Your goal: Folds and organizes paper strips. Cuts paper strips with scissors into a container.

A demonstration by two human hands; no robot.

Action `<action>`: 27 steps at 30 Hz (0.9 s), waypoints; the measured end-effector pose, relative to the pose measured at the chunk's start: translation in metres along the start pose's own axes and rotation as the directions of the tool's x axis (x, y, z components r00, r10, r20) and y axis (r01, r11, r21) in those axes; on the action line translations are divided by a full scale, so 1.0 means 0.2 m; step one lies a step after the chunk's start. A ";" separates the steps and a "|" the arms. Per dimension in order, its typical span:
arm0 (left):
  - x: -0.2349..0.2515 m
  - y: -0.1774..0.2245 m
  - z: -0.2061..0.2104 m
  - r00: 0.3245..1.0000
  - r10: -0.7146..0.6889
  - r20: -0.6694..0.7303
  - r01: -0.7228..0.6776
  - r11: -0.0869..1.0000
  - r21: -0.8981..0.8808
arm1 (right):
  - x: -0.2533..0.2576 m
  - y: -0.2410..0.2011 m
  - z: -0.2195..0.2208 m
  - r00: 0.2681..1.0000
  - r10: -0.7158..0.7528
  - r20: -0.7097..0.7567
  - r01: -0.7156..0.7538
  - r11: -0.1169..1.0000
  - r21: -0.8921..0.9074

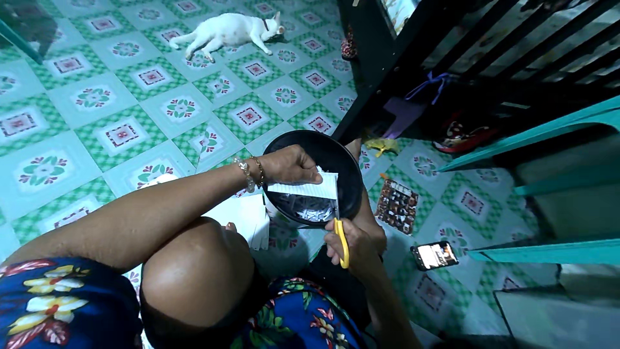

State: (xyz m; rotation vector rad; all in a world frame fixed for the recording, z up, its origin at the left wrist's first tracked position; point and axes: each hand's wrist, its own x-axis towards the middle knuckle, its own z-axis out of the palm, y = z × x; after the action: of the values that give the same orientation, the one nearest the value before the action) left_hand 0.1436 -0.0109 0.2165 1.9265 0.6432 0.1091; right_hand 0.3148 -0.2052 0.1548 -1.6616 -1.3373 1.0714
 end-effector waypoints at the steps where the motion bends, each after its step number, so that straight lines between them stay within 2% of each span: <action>1: 0.00 -0.01 0.00 1.000 0.008 0.001 -0.008 1.000 -0.001 | 0.00 0.01 0.00 1.000 -0.017 -0.008 0.017 1.000 0.002; 10: 0.00 -0.02 0.01 0.999 -0.027 0.035 0.025 0.999 0.035 | 0.03 0.00 0.04 0.999 -0.025 -0.025 0.026 0.999 0.042; 16: 0.00 -0.02 0.03 0.993 -0.110 0.053 0.107 0.993 0.054 | 0.03 0.02 0.04 0.999 0.041 0.004 -0.042 0.996 0.075; 21: 0.00 -0.05 0.01 0.993 -0.114 0.010 0.114 0.993 0.000 | 0.03 0.04 0.02 0.999 0.040 0.006 -0.040 0.988 0.149; 23: -0.01 -0.06 0.01 0.993 -0.117 -0.019 0.116 0.993 -0.033 | 0.02 0.06 0.00 0.997 0.045 0.059 -0.054 0.986 0.159; 27: -0.02 -0.04 -0.01 0.987 -0.137 -0.079 0.131 0.988 -0.077 | -0.03 0.02 -0.04 0.968 0.169 0.184 -0.183 0.981 0.066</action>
State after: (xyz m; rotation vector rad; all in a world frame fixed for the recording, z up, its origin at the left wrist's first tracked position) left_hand 0.1366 -0.0099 0.2114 1.8117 0.8133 0.1269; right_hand 0.3238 -0.2117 0.1551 -1.6798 -1.2540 1.3887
